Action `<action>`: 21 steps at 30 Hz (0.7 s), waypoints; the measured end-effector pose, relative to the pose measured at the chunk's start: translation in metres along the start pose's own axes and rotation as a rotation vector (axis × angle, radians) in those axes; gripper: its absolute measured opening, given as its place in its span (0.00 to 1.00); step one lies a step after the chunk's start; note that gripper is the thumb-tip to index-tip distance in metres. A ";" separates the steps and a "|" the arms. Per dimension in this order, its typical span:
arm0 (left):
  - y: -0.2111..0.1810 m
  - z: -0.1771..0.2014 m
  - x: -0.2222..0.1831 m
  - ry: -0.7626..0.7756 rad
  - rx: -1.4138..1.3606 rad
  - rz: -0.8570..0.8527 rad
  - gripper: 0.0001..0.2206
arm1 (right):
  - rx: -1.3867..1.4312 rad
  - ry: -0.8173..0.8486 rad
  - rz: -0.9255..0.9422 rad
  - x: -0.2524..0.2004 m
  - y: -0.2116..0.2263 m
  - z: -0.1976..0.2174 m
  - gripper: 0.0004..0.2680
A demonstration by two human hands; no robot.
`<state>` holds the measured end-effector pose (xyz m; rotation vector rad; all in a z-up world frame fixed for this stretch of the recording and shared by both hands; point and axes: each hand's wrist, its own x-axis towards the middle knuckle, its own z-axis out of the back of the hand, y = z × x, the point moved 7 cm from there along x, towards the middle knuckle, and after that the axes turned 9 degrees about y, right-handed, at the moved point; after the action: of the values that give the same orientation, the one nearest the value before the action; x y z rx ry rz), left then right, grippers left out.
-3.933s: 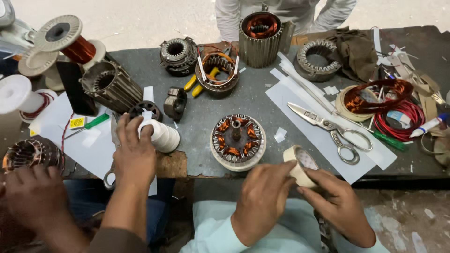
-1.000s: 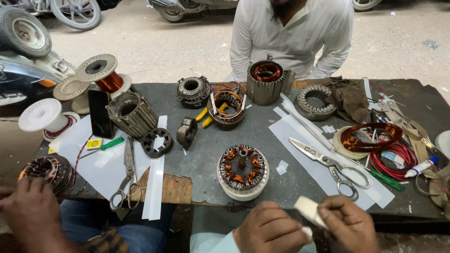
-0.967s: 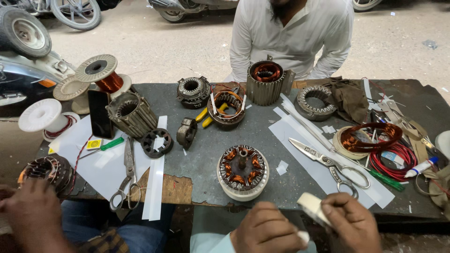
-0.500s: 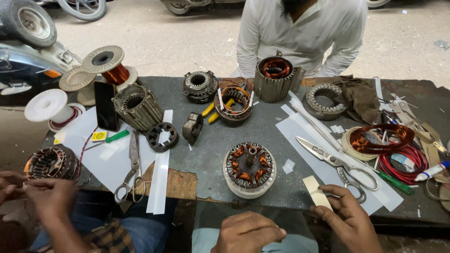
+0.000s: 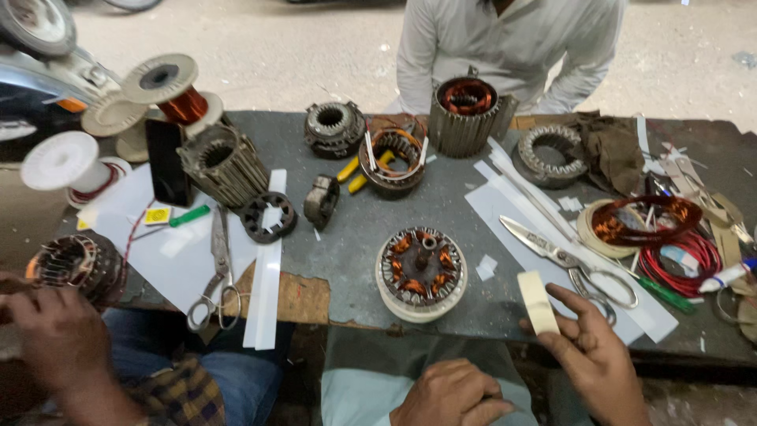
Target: The person wraps a motor stator with white tape and trims the excess using scissors. They handle the stator, tape roll, and scissors while working at a cluttered table with other motor parts and tools.
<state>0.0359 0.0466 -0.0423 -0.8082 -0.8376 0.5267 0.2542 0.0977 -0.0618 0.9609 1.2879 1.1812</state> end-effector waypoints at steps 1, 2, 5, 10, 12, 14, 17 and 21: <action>0.000 -0.006 -0.003 -0.002 0.032 -0.032 0.11 | 0.007 -0.008 0.023 -0.002 0.002 0.000 0.20; 0.000 -0.011 -0.005 -0.004 0.064 -0.064 0.12 | 0.014 -0.017 0.045 -0.003 0.003 0.001 0.18; 0.009 -0.022 -0.008 0.067 0.104 -0.107 0.18 | 0.011 -0.042 0.063 -0.006 0.005 0.002 0.13; 0.023 -0.018 -0.008 0.288 0.366 0.082 0.10 | 0.014 -0.008 0.060 -0.014 0.005 0.002 0.13; 0.028 -0.013 -0.011 0.564 0.694 0.273 0.14 | 0.032 0.002 0.051 -0.014 0.004 0.001 0.14; -0.010 0.012 0.001 0.285 0.320 0.119 0.10 | -0.046 0.027 0.014 -0.013 0.003 -0.003 0.15; -0.047 0.050 0.020 -0.125 0.203 0.052 0.15 | -0.140 0.083 0.016 -0.015 0.007 -0.016 0.15; -0.058 0.063 0.050 -0.289 0.253 0.045 0.24 | -0.379 0.082 0.066 -0.021 0.023 -0.029 0.16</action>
<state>0.0190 0.0726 0.0520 -0.5251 -0.9957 0.7850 0.2247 0.0783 -0.0378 0.6858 1.0490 1.4659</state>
